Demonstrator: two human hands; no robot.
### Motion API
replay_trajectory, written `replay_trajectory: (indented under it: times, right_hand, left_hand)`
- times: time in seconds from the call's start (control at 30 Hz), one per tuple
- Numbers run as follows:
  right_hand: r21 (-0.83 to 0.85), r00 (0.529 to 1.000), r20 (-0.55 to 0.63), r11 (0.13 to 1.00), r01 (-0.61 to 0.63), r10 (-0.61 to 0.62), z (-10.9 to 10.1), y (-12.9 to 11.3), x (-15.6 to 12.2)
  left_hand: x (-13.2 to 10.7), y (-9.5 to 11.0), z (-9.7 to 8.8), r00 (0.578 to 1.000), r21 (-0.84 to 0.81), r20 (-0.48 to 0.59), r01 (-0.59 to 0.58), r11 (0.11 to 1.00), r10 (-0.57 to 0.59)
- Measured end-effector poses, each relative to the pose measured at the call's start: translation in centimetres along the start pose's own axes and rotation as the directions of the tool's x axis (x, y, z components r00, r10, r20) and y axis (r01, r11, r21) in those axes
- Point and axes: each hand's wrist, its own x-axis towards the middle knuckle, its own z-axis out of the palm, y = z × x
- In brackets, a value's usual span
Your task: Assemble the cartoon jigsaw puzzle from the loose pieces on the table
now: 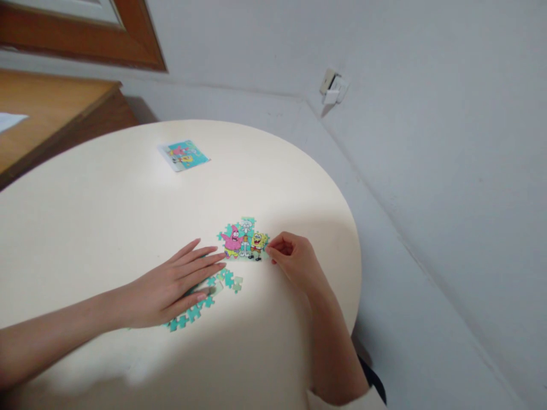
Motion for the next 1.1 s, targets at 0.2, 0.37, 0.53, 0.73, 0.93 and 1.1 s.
replay_trajectory:
  times: [0.2, 0.37, 0.53, 0.73, 0.93, 1.1]
  right_hand:
    - [-0.048, 1.000, 0.001, 0.999, 0.011, -0.011, 0.08, 0.18, -0.12]
    - [-0.128, 0.999, 0.003, 0.991, 0.032, -0.032, 0.15, 0.26, -0.28]
    - [-0.193, 0.998, 0.016, 0.979, 0.062, -0.060, 0.08, 0.32, -0.35]
    - [-0.219, 0.999, 0.006, 0.974, 0.054, -0.054, 0.26, -0.06, -0.34]
    - [-0.269, 0.998, -0.005, 0.962, 0.054, -0.057, 0.35, -0.11, -0.39]
    - [-0.305, 0.998, -0.009, 0.951, 0.051, -0.056, 0.37, -0.20, -0.38]
  left_hand:
    - [0.00, -0.05, -0.03, 1.000, -0.004, -0.003, -0.005, 1.000, 0.005]
    - [0.02, -0.04, -0.08, 1.000, -0.008, -0.002, -0.002, 1.000, 0.002]
    - [0.03, -0.02, -0.05, 1.000, -0.023, -0.013, -0.002, 1.000, 0.002]
    - [0.03, -0.02, -0.04, 1.000, -0.008, -0.007, 0.000, 1.000, 0.000]
    - [0.04, 0.02, -0.05, 1.000, -0.004, -0.005, 0.001, 1.000, -0.001]
    - [0.04, 0.01, -0.23, 1.000, 0.012, 0.013, -0.005, 1.000, 0.005]
